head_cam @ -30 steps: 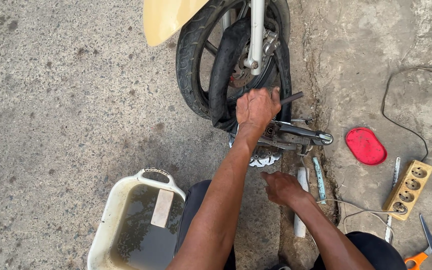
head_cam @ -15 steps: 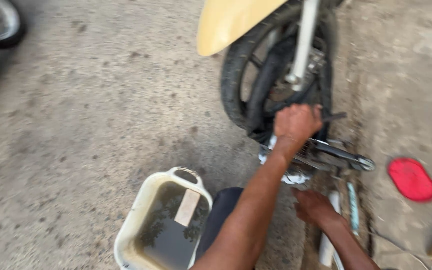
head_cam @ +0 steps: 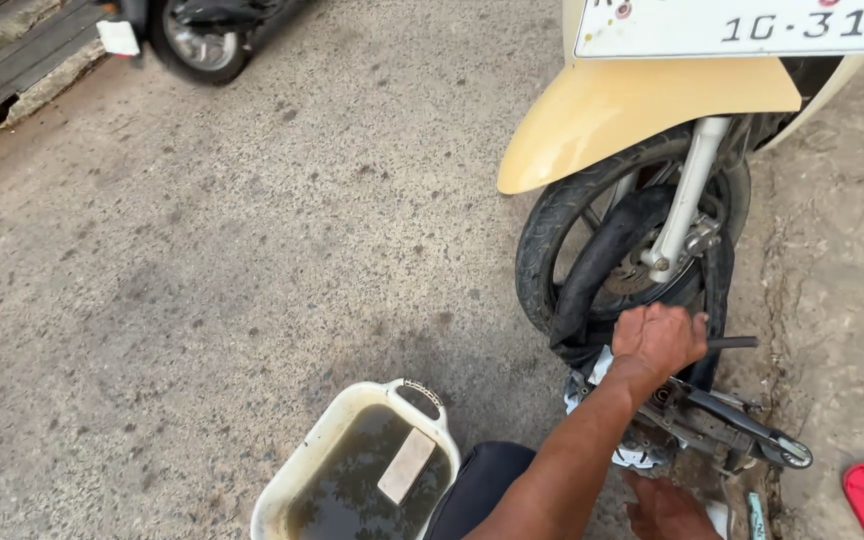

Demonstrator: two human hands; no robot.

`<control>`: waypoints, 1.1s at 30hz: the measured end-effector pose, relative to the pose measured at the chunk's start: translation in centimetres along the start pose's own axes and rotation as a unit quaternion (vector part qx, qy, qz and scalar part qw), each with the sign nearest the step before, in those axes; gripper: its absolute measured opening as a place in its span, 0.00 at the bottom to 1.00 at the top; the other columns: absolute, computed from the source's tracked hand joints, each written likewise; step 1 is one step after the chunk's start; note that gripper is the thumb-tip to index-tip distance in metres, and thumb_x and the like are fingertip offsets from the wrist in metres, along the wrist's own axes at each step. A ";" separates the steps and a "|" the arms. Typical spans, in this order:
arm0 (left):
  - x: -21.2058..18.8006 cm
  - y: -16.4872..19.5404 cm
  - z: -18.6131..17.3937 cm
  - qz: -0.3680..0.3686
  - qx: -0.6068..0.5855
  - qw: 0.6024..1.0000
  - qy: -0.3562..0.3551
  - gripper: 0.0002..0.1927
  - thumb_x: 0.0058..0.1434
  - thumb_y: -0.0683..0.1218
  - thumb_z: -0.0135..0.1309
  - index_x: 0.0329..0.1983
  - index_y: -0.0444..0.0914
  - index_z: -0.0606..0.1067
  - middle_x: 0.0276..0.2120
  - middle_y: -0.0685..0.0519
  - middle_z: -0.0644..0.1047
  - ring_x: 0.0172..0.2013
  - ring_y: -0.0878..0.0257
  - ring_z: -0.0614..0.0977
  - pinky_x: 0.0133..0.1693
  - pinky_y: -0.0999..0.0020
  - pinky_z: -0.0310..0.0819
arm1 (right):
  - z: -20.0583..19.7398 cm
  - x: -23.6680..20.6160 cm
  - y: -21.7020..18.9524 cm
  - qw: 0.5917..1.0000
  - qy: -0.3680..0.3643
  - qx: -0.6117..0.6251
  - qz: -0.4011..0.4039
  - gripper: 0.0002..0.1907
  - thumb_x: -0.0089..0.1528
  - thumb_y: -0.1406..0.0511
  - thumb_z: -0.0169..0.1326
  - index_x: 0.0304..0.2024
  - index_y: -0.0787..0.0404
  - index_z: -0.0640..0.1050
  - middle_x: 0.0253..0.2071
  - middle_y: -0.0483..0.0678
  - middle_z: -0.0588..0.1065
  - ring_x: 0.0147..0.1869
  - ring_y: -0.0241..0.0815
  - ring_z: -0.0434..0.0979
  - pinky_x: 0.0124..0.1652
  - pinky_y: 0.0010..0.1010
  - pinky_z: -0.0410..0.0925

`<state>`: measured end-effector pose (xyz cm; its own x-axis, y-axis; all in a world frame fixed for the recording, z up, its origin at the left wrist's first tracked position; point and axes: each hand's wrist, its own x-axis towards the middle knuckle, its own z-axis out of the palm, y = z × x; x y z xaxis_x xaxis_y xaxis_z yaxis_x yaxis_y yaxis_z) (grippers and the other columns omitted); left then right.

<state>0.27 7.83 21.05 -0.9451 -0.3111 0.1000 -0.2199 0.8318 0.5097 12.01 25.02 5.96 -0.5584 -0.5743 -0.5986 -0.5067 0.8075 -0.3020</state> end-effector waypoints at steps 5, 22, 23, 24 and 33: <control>-0.4 0.3 -1.1 0.002 -0.011 1.000 -0.003 0.24 0.68 0.59 0.49 0.27 0.40 0.84 0.25 0.43 0.82 0.29 0.47 0.86 0.35 0.54 0.81 | -0.5 0.9 -0.4 0.999 -0.028 -0.020 -0.018 0.34 0.65 0.55 0.55 0.72 0.47 0.59 0.61 0.54 0.72 0.69 0.53 0.70 0.68 0.45 0.63; -0.1 0.9 -1.9 -0.015 0.011 0.999 -0.036 0.26 0.68 0.61 0.47 0.30 0.38 0.85 0.28 0.40 0.83 0.33 0.45 0.86 0.37 0.54 0.82 | -1.3 -1.5 -1.1 0.996 -0.073 0.001 0.048 0.34 0.67 0.55 0.51 0.74 0.46 0.56 0.63 0.55 0.70 0.71 0.53 0.68 0.70 0.46 0.60; 0.0 1.0 -1.8 -0.015 0.008 0.999 -0.027 0.26 0.68 0.61 0.48 0.30 0.39 0.85 0.28 0.41 0.83 0.32 0.45 0.86 0.37 0.54 0.82 | -1.6 -1.6 -1.3 0.997 -0.059 -0.007 0.043 0.34 0.67 0.55 0.51 0.74 0.47 0.56 0.63 0.56 0.70 0.71 0.54 0.68 0.70 0.46 0.61; 0.0 0.9 -1.7 -0.016 0.006 1.000 -0.020 0.25 0.67 0.61 0.49 0.30 0.39 0.85 0.27 0.41 0.83 0.31 0.46 0.86 0.37 0.55 0.82 | -1.9 -1.6 -1.6 0.998 -0.047 -0.014 0.038 0.34 0.67 0.55 0.51 0.74 0.47 0.57 0.64 0.56 0.69 0.70 0.55 0.68 0.69 0.46 0.62; 1.2 -0.2 3.2 -0.006 0.018 0.999 0.034 0.24 0.64 0.61 0.51 0.27 0.40 0.85 0.24 0.42 0.82 0.27 0.46 0.85 0.33 0.54 0.81 | -4.3 -3.0 -3.4 0.995 -0.070 0.020 0.067 0.31 0.68 0.59 0.48 0.73 0.51 0.60 0.67 0.56 0.68 0.73 0.56 0.65 0.71 0.49 0.59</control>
<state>-1.58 8.79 18.38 -0.9240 -0.3509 0.1520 -0.2411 0.8431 0.4806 12.57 23.44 11.97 -0.5209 -0.4387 -0.7323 -0.4051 0.8821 -0.2403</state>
